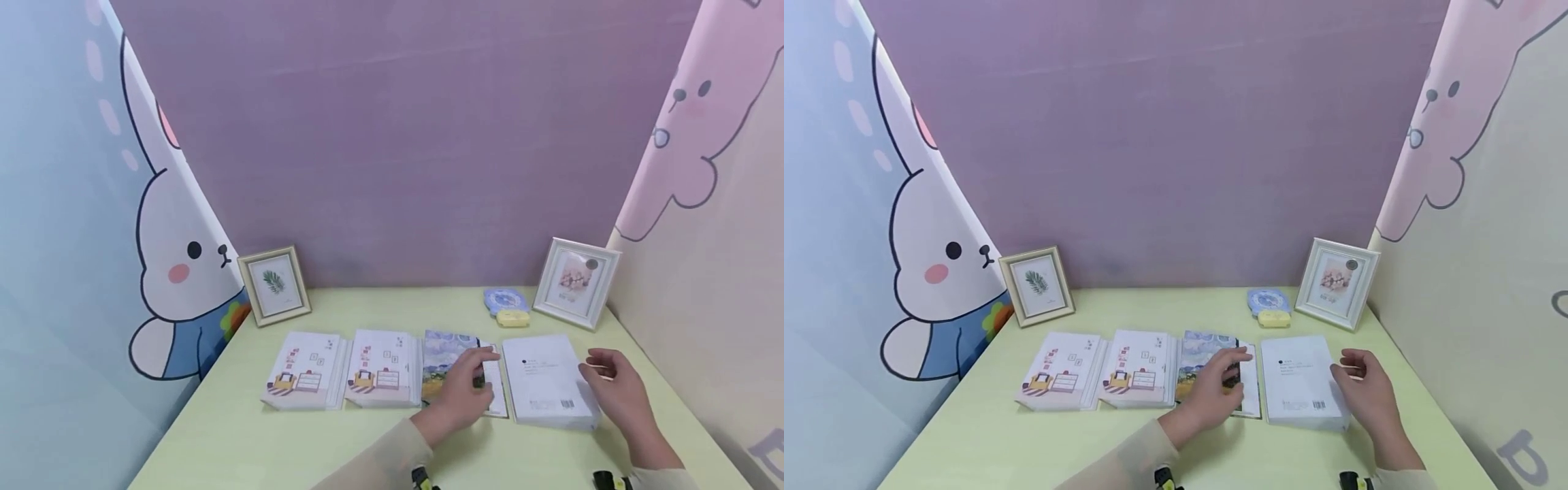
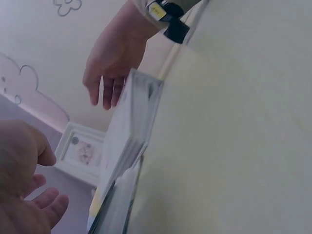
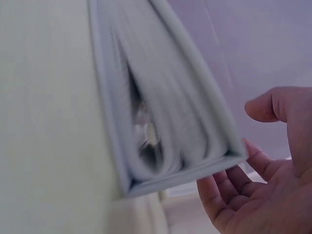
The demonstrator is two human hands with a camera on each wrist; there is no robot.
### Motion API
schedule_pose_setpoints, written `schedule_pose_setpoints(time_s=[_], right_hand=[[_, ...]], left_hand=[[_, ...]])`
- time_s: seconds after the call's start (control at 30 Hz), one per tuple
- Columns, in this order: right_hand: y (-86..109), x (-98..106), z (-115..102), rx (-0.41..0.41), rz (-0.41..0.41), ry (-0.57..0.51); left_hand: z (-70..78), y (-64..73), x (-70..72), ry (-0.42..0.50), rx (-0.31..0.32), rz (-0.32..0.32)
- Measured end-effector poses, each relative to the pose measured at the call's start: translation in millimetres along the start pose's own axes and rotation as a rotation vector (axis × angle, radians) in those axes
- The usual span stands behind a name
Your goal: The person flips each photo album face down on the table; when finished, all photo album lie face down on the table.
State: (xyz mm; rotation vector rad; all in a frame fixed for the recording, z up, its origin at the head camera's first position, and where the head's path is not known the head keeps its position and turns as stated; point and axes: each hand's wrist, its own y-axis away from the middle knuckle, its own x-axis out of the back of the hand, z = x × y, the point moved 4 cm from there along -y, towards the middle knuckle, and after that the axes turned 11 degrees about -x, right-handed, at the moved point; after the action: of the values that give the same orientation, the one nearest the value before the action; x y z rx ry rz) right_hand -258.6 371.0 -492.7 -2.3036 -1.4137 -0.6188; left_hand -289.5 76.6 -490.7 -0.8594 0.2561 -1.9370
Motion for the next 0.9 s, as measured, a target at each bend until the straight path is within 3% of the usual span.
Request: schedule_pose_setpoints(time_s=[0.2,0.37,0.6,0.77,0.9], right_hand=[[0.1,-6,-22,0.091,-0.029,0.033],[-0.9,-18,-41,0.154,-0.112,0.074],[-1.2,-39,-65,0.243,-0.181,0.101],[-2.9,-50,-81,0.268,-0.214,0.111],[-6.3,-58,-92,0.283,-0.228,0.124]], left_hand=[[-5.3,2.4,39.0,-0.027,-0.022,0.070],[-14.1,12.9,61.3,-0.063,0.048,0.091],[-24.5,26.4,78.6,-0.105,0.105,0.116],[-32.4,35.6,87.8,-0.018,0.176,0.128],[-40.1,43.5,95.1,0.054,0.179,0.147]])
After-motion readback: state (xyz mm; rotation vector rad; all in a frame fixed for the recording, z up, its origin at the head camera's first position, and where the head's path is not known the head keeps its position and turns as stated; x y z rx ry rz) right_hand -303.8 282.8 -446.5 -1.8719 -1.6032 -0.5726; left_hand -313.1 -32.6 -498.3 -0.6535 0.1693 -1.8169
